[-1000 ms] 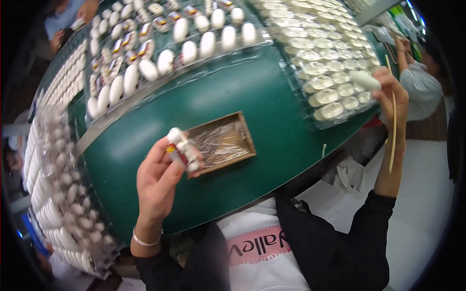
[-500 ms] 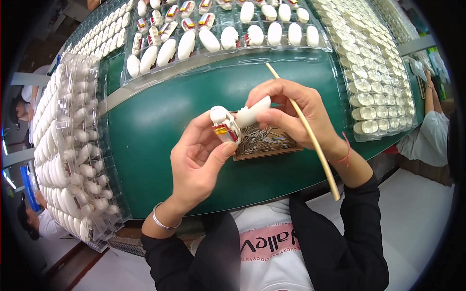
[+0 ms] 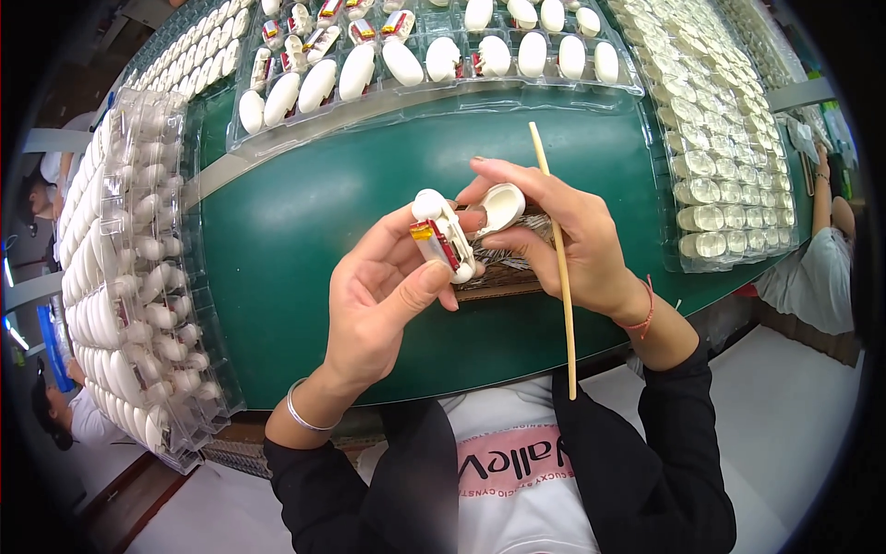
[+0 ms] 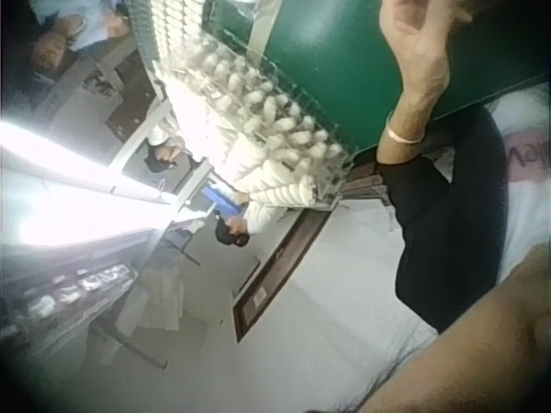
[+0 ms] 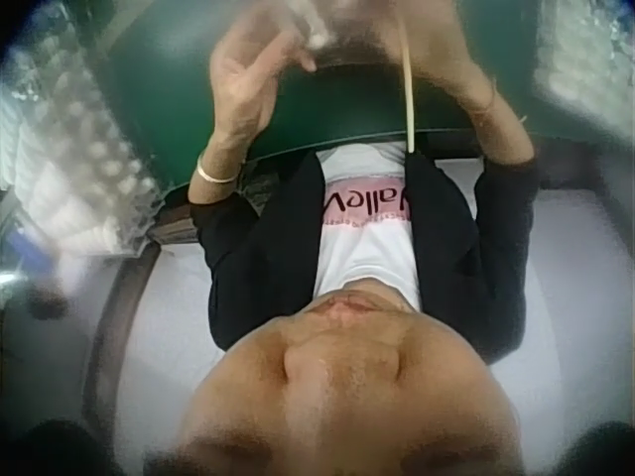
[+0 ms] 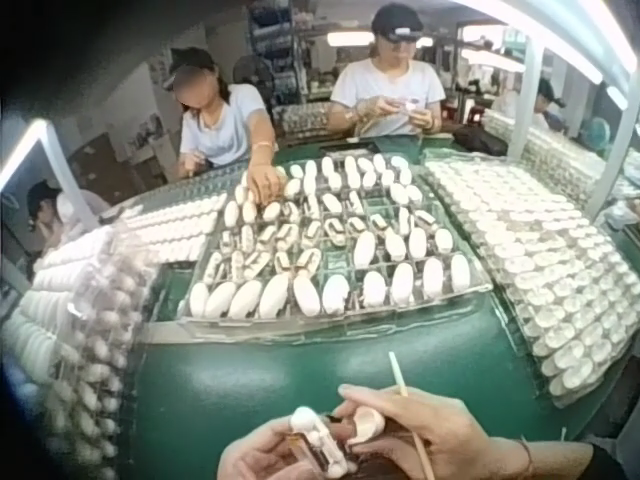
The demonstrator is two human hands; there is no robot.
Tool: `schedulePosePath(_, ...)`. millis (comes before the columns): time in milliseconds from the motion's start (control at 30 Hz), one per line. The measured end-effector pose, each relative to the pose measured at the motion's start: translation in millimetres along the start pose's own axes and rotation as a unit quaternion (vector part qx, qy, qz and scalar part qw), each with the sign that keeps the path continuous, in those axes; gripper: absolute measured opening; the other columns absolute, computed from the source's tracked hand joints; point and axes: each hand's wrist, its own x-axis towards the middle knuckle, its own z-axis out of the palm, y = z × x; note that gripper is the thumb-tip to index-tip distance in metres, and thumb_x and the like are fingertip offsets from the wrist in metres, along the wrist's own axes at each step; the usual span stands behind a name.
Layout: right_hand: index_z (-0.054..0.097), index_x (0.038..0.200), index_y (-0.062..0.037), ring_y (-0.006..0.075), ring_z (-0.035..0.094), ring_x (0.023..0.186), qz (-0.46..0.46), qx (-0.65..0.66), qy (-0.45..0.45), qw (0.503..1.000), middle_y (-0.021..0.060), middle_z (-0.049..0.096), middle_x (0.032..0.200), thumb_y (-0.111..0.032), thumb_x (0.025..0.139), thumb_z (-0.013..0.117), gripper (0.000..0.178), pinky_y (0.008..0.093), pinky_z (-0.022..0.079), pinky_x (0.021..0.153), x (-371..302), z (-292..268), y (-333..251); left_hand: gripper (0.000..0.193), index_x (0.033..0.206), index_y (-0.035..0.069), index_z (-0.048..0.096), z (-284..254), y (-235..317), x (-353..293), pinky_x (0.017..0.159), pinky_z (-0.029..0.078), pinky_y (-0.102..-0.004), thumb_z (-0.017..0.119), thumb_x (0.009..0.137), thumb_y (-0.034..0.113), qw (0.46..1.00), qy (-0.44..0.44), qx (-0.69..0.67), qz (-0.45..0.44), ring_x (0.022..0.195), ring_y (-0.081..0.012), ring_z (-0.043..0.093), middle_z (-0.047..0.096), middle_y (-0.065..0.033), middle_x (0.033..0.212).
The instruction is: The person assembles small electronic components, including circuit boards and batteries, into white plastic oval-shaped housings. This is done by hand, using a thin wooden stick to manipulate the internal components into place.
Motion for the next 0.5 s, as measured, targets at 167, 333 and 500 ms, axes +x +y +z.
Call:
schedulePosePath(167,0.053,0.134,-0.003,0.0223,0.068,0.094,-0.019,-0.036,0.0,0.999,0.0134,0.068,0.108,0.008,0.079,0.069,0.059,0.0312,0.056,0.083,0.3,-4.0,2.7,0.051,0.141,-0.004,0.04,-3.1,2.4,5.0,0.074,0.052,-0.0275,0.058,0.097,0.014,0.99,-0.012,-0.125,-0.06,0.103,-0.0227,0.065,0.059,-0.021,0.13)
schedulePosePath(333,0.05,0.136,-0.003,0.0235,0.069,0.093,0.02,0.035,-0.015,0.999,0.0131,0.067,0.108,0.006,0.083,0.066,0.057,0.0312,0.055,0.085,-0.7,-4.3,-1.1,0.051,0.14,-0.004,0.04,-4.9,2.6,6.4,0.074,0.052,-0.0274,0.058,0.097,0.015,0.99,-0.014,-0.125,-0.064,0.102,-0.0219,0.065,0.061,-0.02,0.125)
schedulePosePath(500,0.047,0.139,-0.0011,0.0169,0.067,0.097,0.14,0.231,-0.02,0.962,0.0117,0.065,0.112,0.004,0.089,0.061,0.051,0.0309,0.053,0.089,-3.2,-6.7,-5.1,0.051,0.139,-0.005,0.043,-9.8,3.8,8.6,0.075,0.052,-0.0272,0.061,0.096,0.016,0.994,-0.025,-0.091,-0.063,0.101,-0.0207,0.065,0.062,-0.0172,0.121)
